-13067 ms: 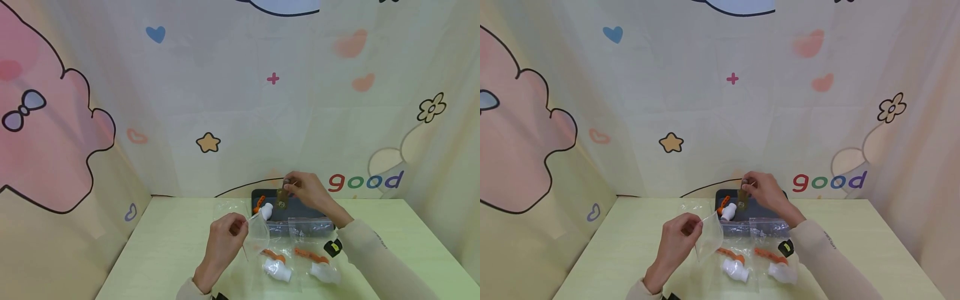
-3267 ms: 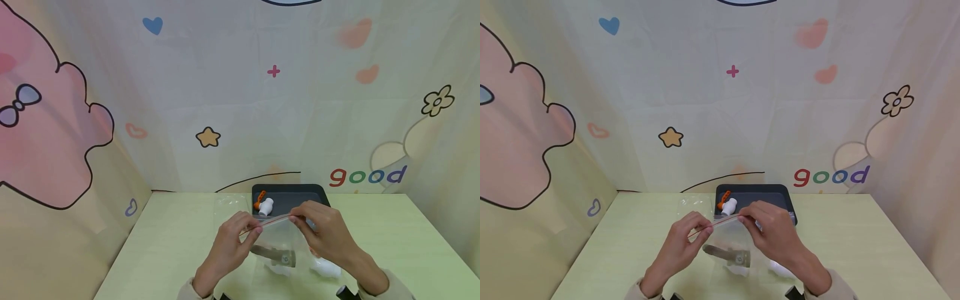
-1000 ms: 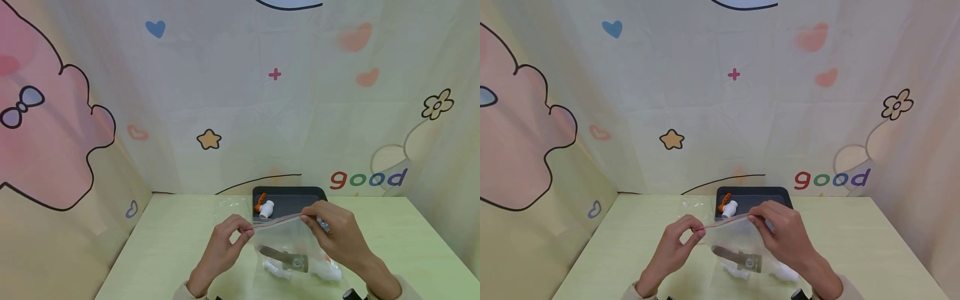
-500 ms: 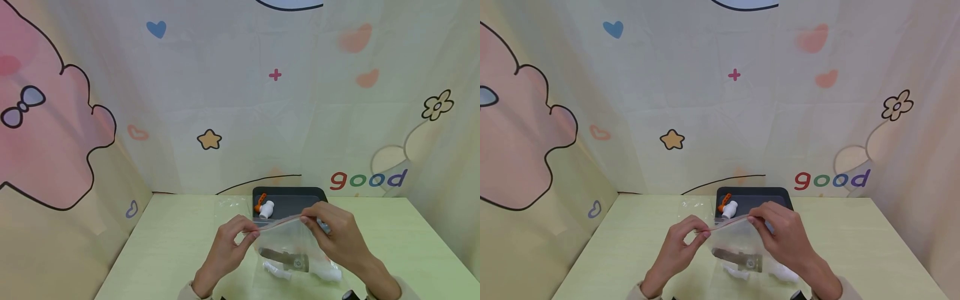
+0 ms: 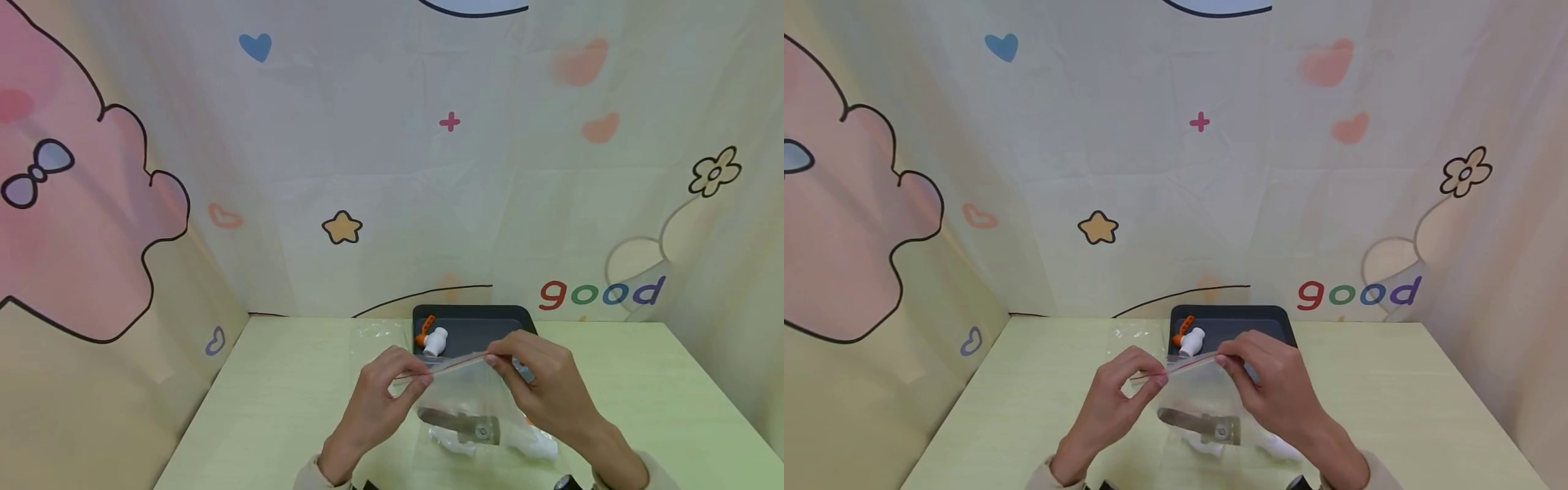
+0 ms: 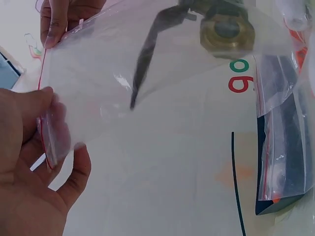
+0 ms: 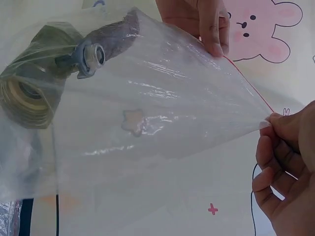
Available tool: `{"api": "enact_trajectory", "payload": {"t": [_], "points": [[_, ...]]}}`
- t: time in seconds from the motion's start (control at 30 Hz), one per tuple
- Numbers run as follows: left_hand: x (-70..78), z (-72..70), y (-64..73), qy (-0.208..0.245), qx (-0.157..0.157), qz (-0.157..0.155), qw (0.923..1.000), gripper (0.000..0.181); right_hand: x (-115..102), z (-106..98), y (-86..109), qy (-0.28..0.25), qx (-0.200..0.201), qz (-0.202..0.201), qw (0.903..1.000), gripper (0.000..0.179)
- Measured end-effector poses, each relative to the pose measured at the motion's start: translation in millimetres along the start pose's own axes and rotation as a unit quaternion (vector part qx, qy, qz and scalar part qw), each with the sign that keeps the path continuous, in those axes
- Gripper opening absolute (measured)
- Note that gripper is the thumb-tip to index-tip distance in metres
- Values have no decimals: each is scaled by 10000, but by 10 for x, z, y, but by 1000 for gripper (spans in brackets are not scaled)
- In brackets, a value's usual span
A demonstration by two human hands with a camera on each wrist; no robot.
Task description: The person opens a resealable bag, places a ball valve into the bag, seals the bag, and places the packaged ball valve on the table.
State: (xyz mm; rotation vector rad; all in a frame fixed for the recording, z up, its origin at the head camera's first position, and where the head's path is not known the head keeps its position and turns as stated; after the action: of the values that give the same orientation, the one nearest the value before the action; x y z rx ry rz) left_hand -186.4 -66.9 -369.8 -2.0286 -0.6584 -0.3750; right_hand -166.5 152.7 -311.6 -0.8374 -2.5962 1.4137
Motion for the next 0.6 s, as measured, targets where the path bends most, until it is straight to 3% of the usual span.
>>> {"api": "enact_trajectory", "payload": {"t": [0.2,0.37,0.6], "points": [[7,5,-14,-77,117,65,9999,6,-2,23,21,5,-109,182,9998,6],[35,13,-15,-40,-62,-58,10000,4,-3,52,17,-55,3,30,10000,19],[57,40,-60,-203,-72,169,9996,4,-22,92,18,-50,12,-28,10000,21]]}}
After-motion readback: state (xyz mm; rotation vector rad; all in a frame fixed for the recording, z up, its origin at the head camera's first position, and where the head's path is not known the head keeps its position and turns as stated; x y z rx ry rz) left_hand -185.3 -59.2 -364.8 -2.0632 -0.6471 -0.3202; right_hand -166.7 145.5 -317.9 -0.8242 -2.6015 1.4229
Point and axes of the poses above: each hand's wrist, its own y-axis away from the middle knuckle, its own z-axis out of the palm, x = y × z, the point moved 4 cm from there along -y, towards the middle knuckle, and after that the axes turned 6 degrees about -x, right-handed, at the moved point
